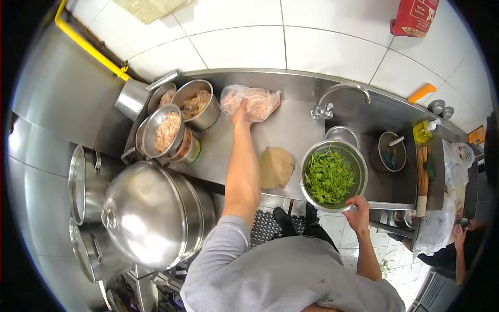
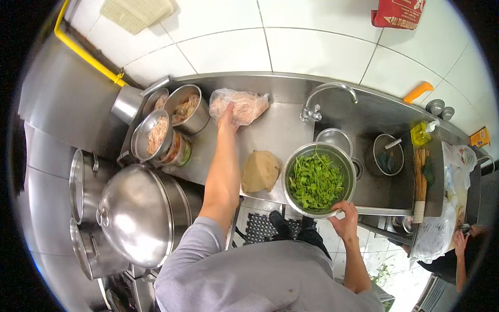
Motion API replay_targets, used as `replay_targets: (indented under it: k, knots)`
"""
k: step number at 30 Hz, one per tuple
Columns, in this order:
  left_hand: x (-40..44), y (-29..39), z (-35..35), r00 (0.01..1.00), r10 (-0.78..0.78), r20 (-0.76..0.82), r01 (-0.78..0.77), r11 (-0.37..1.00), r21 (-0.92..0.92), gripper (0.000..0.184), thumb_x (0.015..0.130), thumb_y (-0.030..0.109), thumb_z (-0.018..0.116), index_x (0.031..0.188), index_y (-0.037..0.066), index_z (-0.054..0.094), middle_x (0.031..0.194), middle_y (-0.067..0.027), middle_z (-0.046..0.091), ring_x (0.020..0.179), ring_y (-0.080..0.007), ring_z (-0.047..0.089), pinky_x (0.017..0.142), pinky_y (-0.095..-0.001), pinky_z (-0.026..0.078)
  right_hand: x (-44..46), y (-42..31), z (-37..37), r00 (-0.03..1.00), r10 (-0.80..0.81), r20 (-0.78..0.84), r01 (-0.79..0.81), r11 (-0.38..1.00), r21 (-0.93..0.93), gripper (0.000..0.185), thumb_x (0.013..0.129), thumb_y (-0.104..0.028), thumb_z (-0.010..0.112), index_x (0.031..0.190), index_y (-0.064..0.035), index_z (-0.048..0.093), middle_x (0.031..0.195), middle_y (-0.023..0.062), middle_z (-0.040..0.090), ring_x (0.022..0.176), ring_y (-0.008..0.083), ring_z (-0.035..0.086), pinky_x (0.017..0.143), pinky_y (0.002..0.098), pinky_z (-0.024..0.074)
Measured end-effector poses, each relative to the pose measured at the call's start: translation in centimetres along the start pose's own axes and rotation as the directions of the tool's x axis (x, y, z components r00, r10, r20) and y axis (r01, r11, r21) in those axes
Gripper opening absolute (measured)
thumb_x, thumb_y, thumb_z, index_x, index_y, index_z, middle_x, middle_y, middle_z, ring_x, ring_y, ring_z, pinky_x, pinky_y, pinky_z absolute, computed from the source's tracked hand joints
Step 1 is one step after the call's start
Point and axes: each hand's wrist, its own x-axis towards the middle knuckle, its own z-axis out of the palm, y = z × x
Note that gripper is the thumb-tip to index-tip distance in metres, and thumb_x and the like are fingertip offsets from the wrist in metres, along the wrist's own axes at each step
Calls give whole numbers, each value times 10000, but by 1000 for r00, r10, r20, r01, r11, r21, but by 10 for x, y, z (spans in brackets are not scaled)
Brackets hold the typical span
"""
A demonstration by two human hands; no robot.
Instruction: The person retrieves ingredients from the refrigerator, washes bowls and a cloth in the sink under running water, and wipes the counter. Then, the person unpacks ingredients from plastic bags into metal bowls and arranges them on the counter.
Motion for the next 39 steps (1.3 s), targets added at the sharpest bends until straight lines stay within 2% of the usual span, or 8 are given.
replay_targets:
  k: [8,12,16,23,28,31,38,39]
  knots:
    - [16,3,21,996,-73,-53,68,994,-86,579,789,183,684,1280,-30,464,1247,-137,550,1104,-279,572,855,-428,528,31,-7,2,995,-63,77,56,995,87,257,582,-41,750,788,-59,598,795,83,594,746,257,571,669,338,457]
    - [-40,24,9,991,94,100,-72,975,-208,442,837,161,612,1234,-2,508,1166,-124,586,1050,-256,592,835,-395,526,64,2,10,966,-212,147,202,976,78,258,609,-57,692,848,-65,595,826,92,592,742,255,570,657,339,461]
    - [-84,91,15,952,266,154,-248,961,-123,417,845,170,594,1223,18,504,1150,-93,586,1005,-237,601,815,-377,516,128,-3,43,961,-214,173,174,959,222,222,647,-69,678,845,-62,575,800,87,570,725,221,559,642,329,457]
    - [-173,178,63,813,389,433,-219,894,-392,514,846,239,630,1298,60,463,1252,-99,549,1137,-279,533,955,-440,444,212,-24,100,957,-156,244,39,906,422,267,713,-152,756,846,-43,552,797,77,548,683,196,537,643,336,458]
    - [-162,180,43,838,404,367,-291,900,-325,536,864,253,620,1333,68,438,1298,-92,524,1182,-286,505,981,-477,420,211,-50,52,907,-7,420,-94,971,219,363,791,-162,724,1123,-65,614,780,81,654,728,152,623,680,290,491]
    - [-189,154,24,872,441,211,-381,884,-270,518,864,230,612,1327,66,447,1290,-85,529,1185,-275,501,983,-460,421,205,-52,43,935,-96,342,-88,870,485,339,819,-151,702,1130,-56,607,760,69,657,725,121,618,674,273,493]
    - [-198,60,-23,859,293,420,-144,925,-352,477,894,215,559,1318,30,441,1274,-105,536,1161,-268,522,982,-420,427,213,-121,52,800,-343,493,-330,434,838,800,771,-101,762,1420,-41,297,1282,100,513,1039,150,567,850,281,488]
    - [-210,45,-13,862,254,438,-107,937,-333,475,891,196,566,1316,25,440,1268,-111,539,1152,-265,529,975,-410,434,209,-118,54,835,-368,408,-230,440,868,797,759,-102,774,1409,-35,317,1281,94,518,1060,151,557,868,289,482]
